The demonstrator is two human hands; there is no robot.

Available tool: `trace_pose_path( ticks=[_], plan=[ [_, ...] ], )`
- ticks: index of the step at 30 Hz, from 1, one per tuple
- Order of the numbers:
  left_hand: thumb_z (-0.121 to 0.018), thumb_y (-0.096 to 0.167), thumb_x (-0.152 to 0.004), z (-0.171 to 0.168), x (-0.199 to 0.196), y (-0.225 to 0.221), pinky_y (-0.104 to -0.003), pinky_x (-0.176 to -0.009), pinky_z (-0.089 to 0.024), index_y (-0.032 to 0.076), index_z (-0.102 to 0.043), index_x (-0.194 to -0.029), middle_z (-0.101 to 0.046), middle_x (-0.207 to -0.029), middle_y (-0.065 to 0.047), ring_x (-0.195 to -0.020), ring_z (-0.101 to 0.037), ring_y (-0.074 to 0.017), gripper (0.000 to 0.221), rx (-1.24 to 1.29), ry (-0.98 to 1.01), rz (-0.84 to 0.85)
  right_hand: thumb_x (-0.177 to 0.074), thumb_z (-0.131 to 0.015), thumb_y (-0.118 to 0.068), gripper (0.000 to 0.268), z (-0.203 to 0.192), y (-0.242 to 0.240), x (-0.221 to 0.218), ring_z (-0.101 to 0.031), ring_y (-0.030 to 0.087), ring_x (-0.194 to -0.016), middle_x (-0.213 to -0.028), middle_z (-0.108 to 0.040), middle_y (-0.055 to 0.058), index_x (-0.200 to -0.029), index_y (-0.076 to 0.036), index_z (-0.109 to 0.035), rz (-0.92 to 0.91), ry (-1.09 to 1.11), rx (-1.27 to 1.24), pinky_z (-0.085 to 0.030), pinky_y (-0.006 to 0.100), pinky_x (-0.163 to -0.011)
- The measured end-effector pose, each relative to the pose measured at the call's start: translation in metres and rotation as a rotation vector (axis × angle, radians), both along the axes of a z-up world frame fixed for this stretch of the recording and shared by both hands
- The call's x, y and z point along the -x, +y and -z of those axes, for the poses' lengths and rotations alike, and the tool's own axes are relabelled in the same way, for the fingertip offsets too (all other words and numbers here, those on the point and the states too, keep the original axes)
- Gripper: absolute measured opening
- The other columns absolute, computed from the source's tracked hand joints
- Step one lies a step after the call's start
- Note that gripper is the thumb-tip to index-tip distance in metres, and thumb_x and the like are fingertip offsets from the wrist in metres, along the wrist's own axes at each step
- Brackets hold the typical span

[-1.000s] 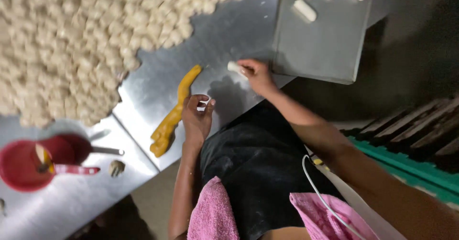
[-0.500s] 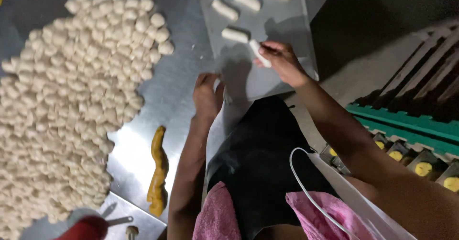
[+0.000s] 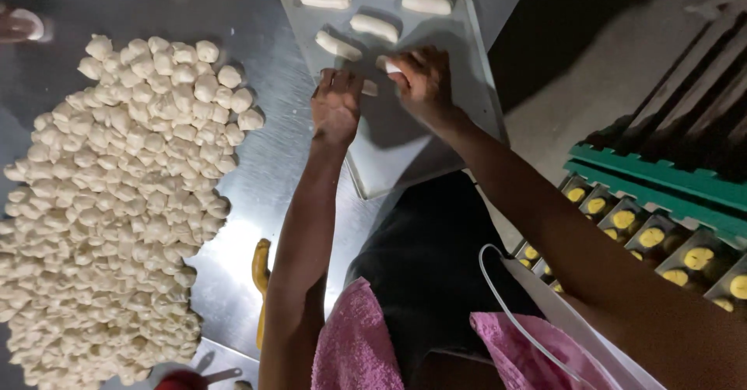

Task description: Rolling and portioning dough pieces onto a baking tray in a bakery production area.

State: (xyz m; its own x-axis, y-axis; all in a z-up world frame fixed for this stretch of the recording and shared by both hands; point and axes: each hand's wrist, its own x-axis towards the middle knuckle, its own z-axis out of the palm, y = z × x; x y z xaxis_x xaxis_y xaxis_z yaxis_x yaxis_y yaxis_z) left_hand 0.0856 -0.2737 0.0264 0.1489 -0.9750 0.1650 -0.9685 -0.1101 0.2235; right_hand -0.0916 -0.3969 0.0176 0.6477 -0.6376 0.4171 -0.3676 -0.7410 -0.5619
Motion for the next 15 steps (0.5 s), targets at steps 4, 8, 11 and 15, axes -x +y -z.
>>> trace_pose_path(
  ticks=[4, 8, 11, 15],
  plan=[
    [-0.064, 0.015, -0.088, -0.007, -0.004, -0.005, -0.048, -0.084, -0.056, 0.012, -0.070, -0.117, -0.064, -0.115, -0.009, -0.113, -0.058, -0.0337, 0.030, -0.161, 0.063, -0.041, -0.095, -0.076, -0.013, 0.020, -0.009, -0.001, -0.002, -0.061, 0.030, -0.103, -0.106, -0.068, 0.005, -0.115, -0.017, -0.076, -0.038, 0.004, 0.037, -0.042, 0.048, -0.090],
    [-0.065, 0.016, -0.096, -0.006, -0.023, -0.021, -0.050, -0.083, -0.056, 0.009, -0.068, -0.125, -0.063, -0.124, -0.010, -0.115, -0.057, -0.0352, 0.030, -0.105, 0.000, -0.118, -0.094, -0.081, -0.023, 0.024, -0.005, 0.002, 0.001, -0.059, 0.032, -0.104, -0.105, -0.066, 0.006, -0.116, -0.015, -0.072, -0.002, 0.060, 0.035, -0.041, 0.049, -0.089],
    [-0.064, 0.015, -0.088, 0.000, -0.040, -0.041, -0.048, -0.087, -0.055, 0.017, -0.070, -0.124, -0.062, -0.135, -0.009, -0.126, -0.056, -0.0338, 0.037, 0.083, -0.118, -0.038, -0.091, -0.080, -0.022, 0.051, -0.020, 0.007, 0.008, -0.057, 0.036, -0.114, -0.126, -0.061, 0.016, -0.135, -0.004, -0.061, -0.010, 0.043, 0.089, -0.040, 0.050, -0.093],
    [-0.068, 0.026, -0.089, 0.004, -0.042, -0.060, -0.052, -0.099, -0.051, 0.018, -0.069, -0.122, -0.061, -0.132, -0.006, -0.134, -0.050, -0.0358, 0.034, -0.299, -0.026, -0.127, -0.095, -0.079, -0.013, 0.045, -0.028, 0.018, 0.020, -0.058, 0.033, -0.116, -0.129, -0.062, 0.012, -0.136, -0.009, -0.060, 0.007, 0.064, -0.032, -0.042, 0.048, -0.095]
  ],
)
